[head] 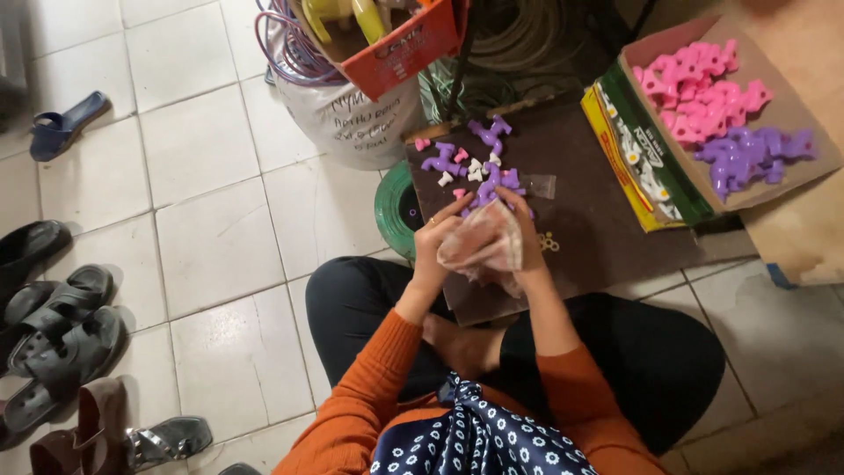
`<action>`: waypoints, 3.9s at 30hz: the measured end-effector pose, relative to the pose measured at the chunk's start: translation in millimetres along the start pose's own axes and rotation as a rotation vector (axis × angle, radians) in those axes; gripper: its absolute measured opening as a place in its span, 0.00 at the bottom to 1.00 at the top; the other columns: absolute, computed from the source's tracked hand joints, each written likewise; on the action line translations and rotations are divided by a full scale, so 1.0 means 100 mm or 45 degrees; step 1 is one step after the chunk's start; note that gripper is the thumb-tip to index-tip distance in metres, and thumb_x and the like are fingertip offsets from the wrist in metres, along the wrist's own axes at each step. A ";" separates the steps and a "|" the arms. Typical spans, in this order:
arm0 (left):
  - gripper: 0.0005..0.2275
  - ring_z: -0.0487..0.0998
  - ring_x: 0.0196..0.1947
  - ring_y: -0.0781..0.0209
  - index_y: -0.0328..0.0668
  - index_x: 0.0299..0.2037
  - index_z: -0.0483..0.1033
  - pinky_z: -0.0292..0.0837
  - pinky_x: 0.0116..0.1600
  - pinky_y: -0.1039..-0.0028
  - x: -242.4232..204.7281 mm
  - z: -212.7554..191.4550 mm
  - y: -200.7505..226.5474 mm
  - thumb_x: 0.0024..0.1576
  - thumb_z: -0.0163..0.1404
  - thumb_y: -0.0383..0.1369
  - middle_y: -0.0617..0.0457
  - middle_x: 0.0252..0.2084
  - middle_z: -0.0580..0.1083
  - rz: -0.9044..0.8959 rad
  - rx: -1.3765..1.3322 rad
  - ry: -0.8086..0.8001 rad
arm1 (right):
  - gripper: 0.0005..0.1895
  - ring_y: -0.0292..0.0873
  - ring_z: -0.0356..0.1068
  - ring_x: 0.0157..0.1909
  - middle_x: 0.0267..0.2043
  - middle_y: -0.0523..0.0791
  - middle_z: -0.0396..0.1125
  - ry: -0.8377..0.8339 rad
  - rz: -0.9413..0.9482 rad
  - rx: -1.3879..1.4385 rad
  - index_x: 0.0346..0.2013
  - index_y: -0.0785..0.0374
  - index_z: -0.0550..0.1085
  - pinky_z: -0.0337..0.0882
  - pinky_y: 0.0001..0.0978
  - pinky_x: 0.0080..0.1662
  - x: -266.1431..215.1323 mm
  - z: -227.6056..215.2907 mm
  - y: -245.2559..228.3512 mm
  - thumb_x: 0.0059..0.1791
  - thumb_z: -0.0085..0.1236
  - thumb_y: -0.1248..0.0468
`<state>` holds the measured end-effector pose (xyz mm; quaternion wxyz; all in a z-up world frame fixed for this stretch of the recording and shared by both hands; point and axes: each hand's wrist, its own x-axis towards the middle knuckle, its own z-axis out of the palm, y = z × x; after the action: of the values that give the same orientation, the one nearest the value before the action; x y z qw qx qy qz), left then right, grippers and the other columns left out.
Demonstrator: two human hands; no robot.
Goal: Assembling plastic water taps by connecting the body, internal valves, and handles while sitting on the floor.
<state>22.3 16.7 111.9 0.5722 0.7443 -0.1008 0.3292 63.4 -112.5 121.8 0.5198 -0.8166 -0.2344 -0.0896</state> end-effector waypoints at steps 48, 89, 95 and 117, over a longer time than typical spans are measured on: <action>0.14 0.76 0.36 0.59 0.48 0.40 0.76 0.70 0.40 0.72 -0.35 0.05 -0.11 0.43 0.58 0.32 0.52 0.33 0.73 -0.547 -0.083 0.094 | 0.21 0.41 0.62 0.40 0.35 0.43 0.64 0.434 0.111 0.250 0.35 0.59 0.72 0.60 0.31 0.49 -0.37 -0.09 -0.27 0.31 0.42 0.77; 0.13 0.60 0.56 0.57 0.52 0.43 0.69 0.47 0.61 0.69 -0.15 0.16 0.33 0.58 0.42 0.48 0.53 0.55 0.64 -0.112 -0.046 0.221 | 0.31 0.32 0.65 0.41 0.58 0.49 0.62 0.073 0.392 0.982 0.56 0.66 0.64 0.68 0.21 0.43 -0.35 0.11 0.02 0.39 0.48 0.82; 0.06 0.70 0.36 0.59 0.48 0.37 0.71 0.61 0.45 0.74 -0.31 0.20 0.08 0.54 0.52 0.36 0.54 0.36 0.69 -0.323 -0.005 0.350 | 0.25 0.44 0.71 0.43 0.40 0.41 0.72 0.254 0.021 -0.113 0.42 0.52 0.77 0.69 0.32 0.45 -0.35 0.10 -0.19 0.33 0.56 0.75; 0.24 0.75 0.37 0.47 0.45 0.44 0.72 0.69 0.45 0.63 -0.23 -0.11 0.07 0.43 0.56 0.51 0.47 0.34 0.73 -0.370 0.311 -0.367 | 0.38 0.60 0.61 0.51 0.47 0.51 0.58 -0.078 -0.118 -0.183 0.57 0.59 0.65 0.62 0.49 0.54 -0.34 -0.15 -0.11 0.33 0.50 0.83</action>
<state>-3.1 19.7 104.7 0.4990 0.8540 -0.0327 0.1435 29.5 -131.7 124.1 0.4478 -0.8424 -0.2806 -0.1049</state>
